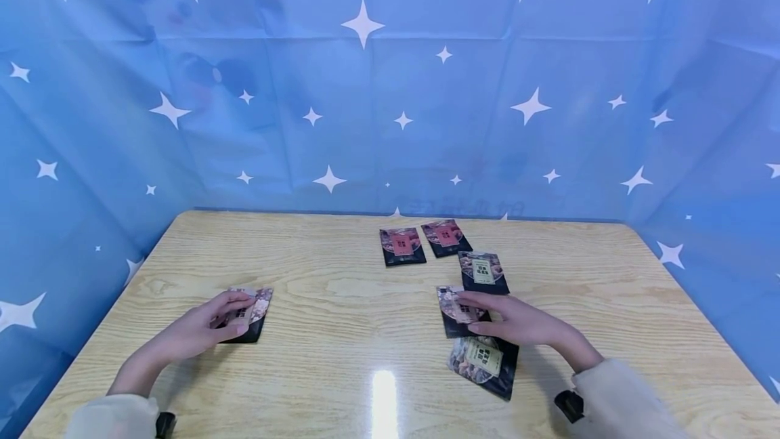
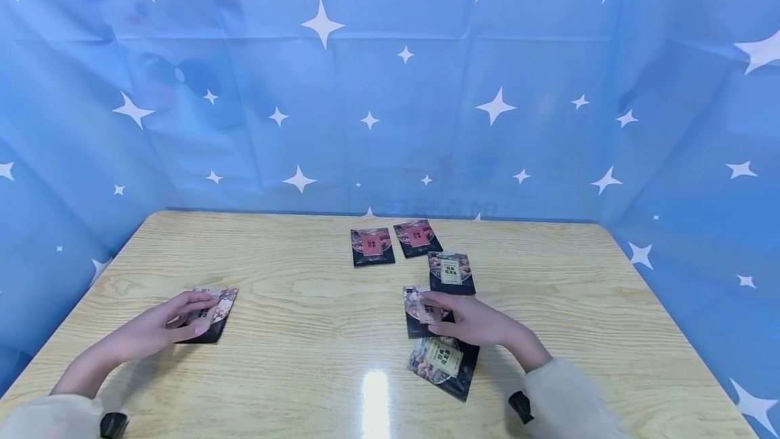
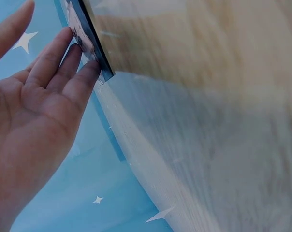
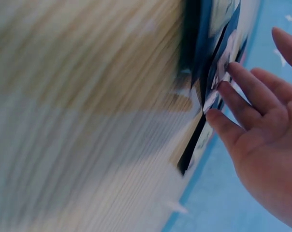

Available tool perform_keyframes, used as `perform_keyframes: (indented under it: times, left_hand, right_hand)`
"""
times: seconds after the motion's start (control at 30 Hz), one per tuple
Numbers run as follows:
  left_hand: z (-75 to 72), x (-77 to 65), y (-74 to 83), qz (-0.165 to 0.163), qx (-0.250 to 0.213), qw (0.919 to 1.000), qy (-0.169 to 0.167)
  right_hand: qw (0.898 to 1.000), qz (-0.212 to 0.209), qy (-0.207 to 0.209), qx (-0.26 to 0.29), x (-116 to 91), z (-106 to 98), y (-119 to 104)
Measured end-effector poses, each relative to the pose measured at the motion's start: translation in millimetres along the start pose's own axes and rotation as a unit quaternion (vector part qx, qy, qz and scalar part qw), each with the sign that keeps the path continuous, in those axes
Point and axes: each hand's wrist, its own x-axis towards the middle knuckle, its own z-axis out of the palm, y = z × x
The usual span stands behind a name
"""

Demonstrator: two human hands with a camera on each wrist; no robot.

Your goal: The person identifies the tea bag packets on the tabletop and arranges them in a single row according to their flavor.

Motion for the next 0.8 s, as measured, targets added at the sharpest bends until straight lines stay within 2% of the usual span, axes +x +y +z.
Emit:
perform_keyframes:
  times: [0.23, 0.53, 0.8]
  left_hand:
    - [0.3, -0.3, 0.1, 0.000, -0.002, 1.0000, 0.001]
    - [0.4, -0.6, 0.0, 0.003, -0.004, 1.0000, 0.005]
    - [-0.2, 0.1, -1.0, -0.007, -0.002, 1.0000, 0.004]
  right_hand:
    - [0.999, -0.011, -0.001, -0.035, 19.8, 7.1, -10.6]
    - [0.999, -0.027, -0.012, -0.036, 41.4, 15.8, -23.8]
    - [0.999, -0.029, -0.030, -0.027, 60.0, 25.9, -36.9]
